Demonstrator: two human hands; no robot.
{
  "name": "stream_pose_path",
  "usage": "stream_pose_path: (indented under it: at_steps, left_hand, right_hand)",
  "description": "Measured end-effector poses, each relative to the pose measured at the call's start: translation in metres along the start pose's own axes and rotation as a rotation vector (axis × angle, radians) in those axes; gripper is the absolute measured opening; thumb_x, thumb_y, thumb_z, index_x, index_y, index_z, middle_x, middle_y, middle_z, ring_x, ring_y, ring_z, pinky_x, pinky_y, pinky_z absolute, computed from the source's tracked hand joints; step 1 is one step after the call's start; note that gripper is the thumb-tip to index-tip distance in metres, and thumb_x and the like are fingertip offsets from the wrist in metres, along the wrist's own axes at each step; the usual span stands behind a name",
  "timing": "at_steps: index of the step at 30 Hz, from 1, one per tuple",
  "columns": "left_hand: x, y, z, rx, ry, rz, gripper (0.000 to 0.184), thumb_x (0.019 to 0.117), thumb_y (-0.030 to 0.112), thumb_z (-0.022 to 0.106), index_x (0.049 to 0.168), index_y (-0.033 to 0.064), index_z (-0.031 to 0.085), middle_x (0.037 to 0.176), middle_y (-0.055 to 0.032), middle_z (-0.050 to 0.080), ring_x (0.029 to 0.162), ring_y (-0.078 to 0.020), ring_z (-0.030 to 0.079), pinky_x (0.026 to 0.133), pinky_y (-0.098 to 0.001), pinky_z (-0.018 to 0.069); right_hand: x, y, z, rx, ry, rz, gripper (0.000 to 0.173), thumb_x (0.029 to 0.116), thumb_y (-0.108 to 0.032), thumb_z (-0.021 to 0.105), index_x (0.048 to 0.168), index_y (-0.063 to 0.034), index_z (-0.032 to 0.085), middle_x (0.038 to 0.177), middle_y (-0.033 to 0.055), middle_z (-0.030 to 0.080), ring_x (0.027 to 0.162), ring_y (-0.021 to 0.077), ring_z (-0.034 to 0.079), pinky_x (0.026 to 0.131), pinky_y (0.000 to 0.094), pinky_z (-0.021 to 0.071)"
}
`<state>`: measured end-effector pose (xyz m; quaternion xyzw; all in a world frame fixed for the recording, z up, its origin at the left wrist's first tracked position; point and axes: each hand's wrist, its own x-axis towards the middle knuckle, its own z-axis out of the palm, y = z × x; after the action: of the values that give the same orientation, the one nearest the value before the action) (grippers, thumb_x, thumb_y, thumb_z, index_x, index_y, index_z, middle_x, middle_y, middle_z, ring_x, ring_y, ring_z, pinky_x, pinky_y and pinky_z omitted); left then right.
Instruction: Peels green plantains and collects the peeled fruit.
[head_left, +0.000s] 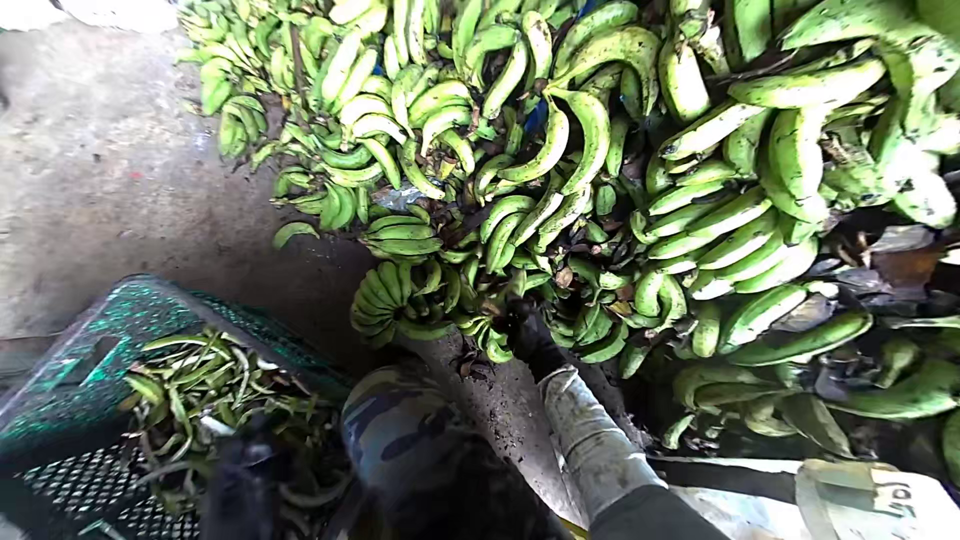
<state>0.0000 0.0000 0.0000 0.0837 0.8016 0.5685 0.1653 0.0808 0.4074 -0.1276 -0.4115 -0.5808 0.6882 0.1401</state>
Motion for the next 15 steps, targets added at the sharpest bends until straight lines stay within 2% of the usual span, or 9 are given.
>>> stream_pose_path:
  at_steps: [1, 2, 4, 5, 7, 8, 11, 13, 15]
  left_hand:
    - [-0.002, 0.011, 0.008, 0.012, -0.051, 0.051, 0.048, 0.1048, 0.040, 0.051, 0.133, 0.0021, 0.057, 0.095, 0.0049, 0.066, 0.074, -0.0029, 0.062, 0.066, -0.0232, 0.0562]
    - [-0.004, 0.022, 0.017, 0.053, -0.086, 0.103, 0.051, 0.1018, 0.045, 0.056, 0.131, 0.0043, 0.061, 0.096, 0.0051, 0.067, 0.076, -0.0021, 0.062, 0.067, -0.0225, 0.0557]
    - [-0.009, 0.042, 0.027, 0.219, -0.129, 0.248, 0.055, 0.1011, 0.055, 0.054, 0.129, 0.0098, 0.067, 0.103, 0.0024, 0.072, 0.083, -0.0034, 0.066, 0.074, -0.0276, 0.0591]
    - [-0.012, 0.047, 0.027, 0.261, -0.124, 0.289, 0.058, 0.1013, 0.058, 0.050, 0.131, 0.0106, 0.067, 0.108, 0.0006, 0.073, 0.089, -0.0053, 0.069, 0.079, -0.0316, 0.0605]
    - [-0.021, 0.047, 0.020, 0.164, -0.042, 0.335, 0.062, 0.1018, 0.060, 0.048, 0.132, 0.0084, 0.064, 0.102, 0.0028, 0.072, 0.085, -0.0024, 0.067, 0.077, -0.0276, 0.0601]
    - [-0.025, 0.045, 0.013, 0.065, 0.012, 0.337, 0.061, 0.1021, 0.057, 0.050, 0.133, 0.0060, 0.062, 0.096, 0.0046, 0.070, 0.080, -0.0003, 0.064, 0.073, -0.0236, 0.0585]
    - [-0.041, 0.038, -0.014, -0.054, 0.145, 0.236, 0.063, 0.1006, 0.055, 0.054, 0.137, 0.0038, 0.058, 0.093, 0.0064, 0.066, 0.073, 0.0009, 0.059, 0.066, -0.0202, 0.0538]
    - [-0.050, 0.032, -0.032, -0.013, 0.201, 0.213, 0.058, 0.1017, 0.051, 0.053, 0.137, 0.0049, 0.058, 0.096, 0.0051, 0.067, 0.076, 0.0003, 0.060, 0.068, -0.0214, 0.0545]
    - [-0.057, 0.028, -0.044, -0.002, 0.236, 0.193, 0.055, 0.1030, 0.045, 0.052, 0.142, 0.0060, 0.055, 0.103, 0.0019, 0.069, 0.079, -0.0025, 0.062, 0.070, -0.0244, 0.0553]
  right_hand:
    - [-0.004, -0.029, 0.021, -0.025, -0.055, -0.082, 0.026, 0.1035, -0.018, 0.048, 0.118, 0.0019, 0.058, 0.088, 0.0084, 0.063, 0.071, 0.0139, 0.062, 0.069, 0.0342, 0.0564]
    - [-0.009, -0.055, 0.043, 0.006, -0.132, -0.144, 0.026, 0.1039, -0.021, 0.051, 0.122, -0.0028, 0.055, 0.087, 0.0058, 0.062, 0.072, 0.0130, 0.062, 0.069, 0.0337, 0.0569]
    - [-0.026, -0.104, 0.092, 0.028, -0.319, -0.313, 0.034, 0.1008, -0.023, 0.060, 0.131, -0.0126, 0.048, 0.091, 0.0023, 0.063, 0.073, 0.0118, 0.061, 0.067, 0.0327, 0.0555]
    - [-0.039, -0.126, 0.115, -0.034, -0.416, -0.419, 0.046, 0.0986, -0.024, 0.064, 0.140, -0.0151, 0.046, 0.099, 0.0050, 0.066, 0.077, 0.0145, 0.064, 0.068, 0.0359, 0.0570]
    - [-0.069, -0.161, 0.163, -0.250, -0.545, -0.659, 0.057, 0.0974, -0.028, 0.067, 0.148, -0.0154, 0.044, 0.103, 0.0091, 0.069, 0.075, 0.0187, 0.068, 0.062, 0.0400, 0.0596]
    - [-0.084, -0.172, 0.185, -0.380, -0.569, -0.792, 0.059, 0.0968, -0.031, 0.068, 0.148, -0.0127, 0.045, 0.106, 0.0111, 0.070, 0.077, 0.0215, 0.069, 0.063, 0.0441, 0.0598]
    - [-0.117, -0.182, 0.241, -0.678, -0.553, -1.182, 0.059, 0.0937, -0.037, 0.068, 0.145, -0.0112, 0.053, 0.121, 0.0165, 0.067, 0.099, 0.0332, 0.068, 0.081, 0.0574, 0.0566]
    - [-0.133, -0.176, 0.268, -0.713, -0.496, -1.319, 0.057, 0.0913, -0.036, 0.069, 0.140, -0.0091, 0.057, 0.119, 0.0197, 0.066, 0.101, 0.0384, 0.067, 0.081, 0.0589, 0.0557]
    - [-0.152, -0.168, 0.282, -0.629, -0.520, -1.199, 0.054, 0.0933, -0.036, 0.068, 0.139, -0.0079, 0.057, 0.120, 0.0175, 0.066, 0.102, 0.0345, 0.067, 0.083, 0.0570, 0.0559]
